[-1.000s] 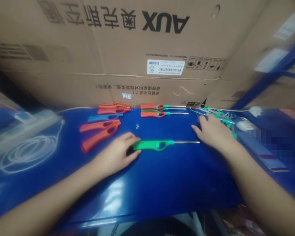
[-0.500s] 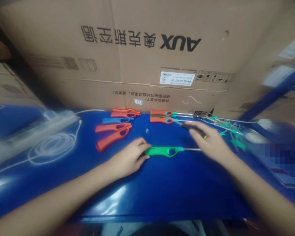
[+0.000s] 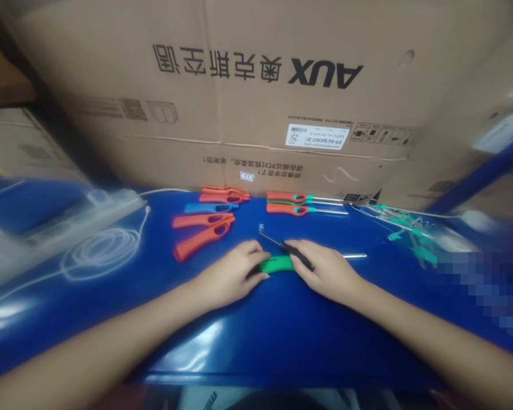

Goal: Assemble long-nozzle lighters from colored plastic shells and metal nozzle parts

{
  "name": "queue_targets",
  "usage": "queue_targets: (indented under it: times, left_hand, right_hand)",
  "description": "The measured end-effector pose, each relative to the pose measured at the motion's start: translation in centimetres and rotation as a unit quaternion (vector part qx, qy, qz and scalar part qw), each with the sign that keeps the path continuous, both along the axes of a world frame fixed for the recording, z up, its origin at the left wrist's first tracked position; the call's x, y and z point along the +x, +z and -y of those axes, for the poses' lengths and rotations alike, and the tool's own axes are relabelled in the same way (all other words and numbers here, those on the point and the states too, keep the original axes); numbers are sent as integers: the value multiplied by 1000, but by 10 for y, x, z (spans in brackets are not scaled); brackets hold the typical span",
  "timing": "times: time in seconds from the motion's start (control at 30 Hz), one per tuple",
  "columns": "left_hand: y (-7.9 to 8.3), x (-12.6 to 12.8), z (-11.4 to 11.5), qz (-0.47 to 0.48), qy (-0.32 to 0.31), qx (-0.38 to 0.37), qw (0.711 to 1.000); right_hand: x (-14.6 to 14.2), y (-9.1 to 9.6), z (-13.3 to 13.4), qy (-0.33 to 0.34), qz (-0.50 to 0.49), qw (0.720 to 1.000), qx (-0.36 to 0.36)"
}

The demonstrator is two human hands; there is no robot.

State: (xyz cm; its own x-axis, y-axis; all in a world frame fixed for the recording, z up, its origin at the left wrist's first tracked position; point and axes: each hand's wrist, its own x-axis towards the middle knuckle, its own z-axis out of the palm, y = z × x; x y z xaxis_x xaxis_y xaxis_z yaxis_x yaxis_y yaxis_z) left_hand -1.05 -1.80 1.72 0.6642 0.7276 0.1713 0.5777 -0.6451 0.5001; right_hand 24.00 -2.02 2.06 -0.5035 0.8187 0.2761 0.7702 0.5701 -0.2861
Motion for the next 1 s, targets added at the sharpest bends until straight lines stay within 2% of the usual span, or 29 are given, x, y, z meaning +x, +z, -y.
queue_targets:
  times: [0.13, 0.23, 0.33, 0.4, 0.5, 0.6, 0.67, 0.73, 0.8, 1.0]
  left_hand:
    - [0, 0, 0, 4, -4, 13, 1000]
    - [0, 1, -1, 10, -8, 20, 1000]
    - [-3, 1, -1, 22, -17, 32, 999]
    - [-5, 3, 0, 35, -21, 32, 999]
    - [-10, 7, 1, 64, -26, 25, 997]
    - [-15, 15, 4, 84, -37, 20, 996]
    - [-16, 20, 6, 87, -49, 20, 995]
    - [-16, 24, 10, 83, -65, 16, 994]
    - [-14, 26, 14, 74, -77, 8, 994]
    - [-7, 21, 19, 82, -82, -31, 993]
  right_hand:
    - [0, -3, 0, -1, -15, 1000, 0]
    - [0, 1, 0, -10, -66, 998, -10]
    - [-1, 14, 0, -39, -156, 986, -37]
    - [0, 28, 2, -60, -235, 968, -66]
    - [2, 52, 5, -97, -375, 915, -114]
    - [5, 69, 8, -97, -532, 822, -177]
    - [5, 73, 8, -89, -609, 763, -199]
    - [5, 69, 5, -94, -656, 721, -204]
    - [6, 61, 1, -105, -680, 694, -215]
    - [13, 35, -13, -136, -680, 648, -313]
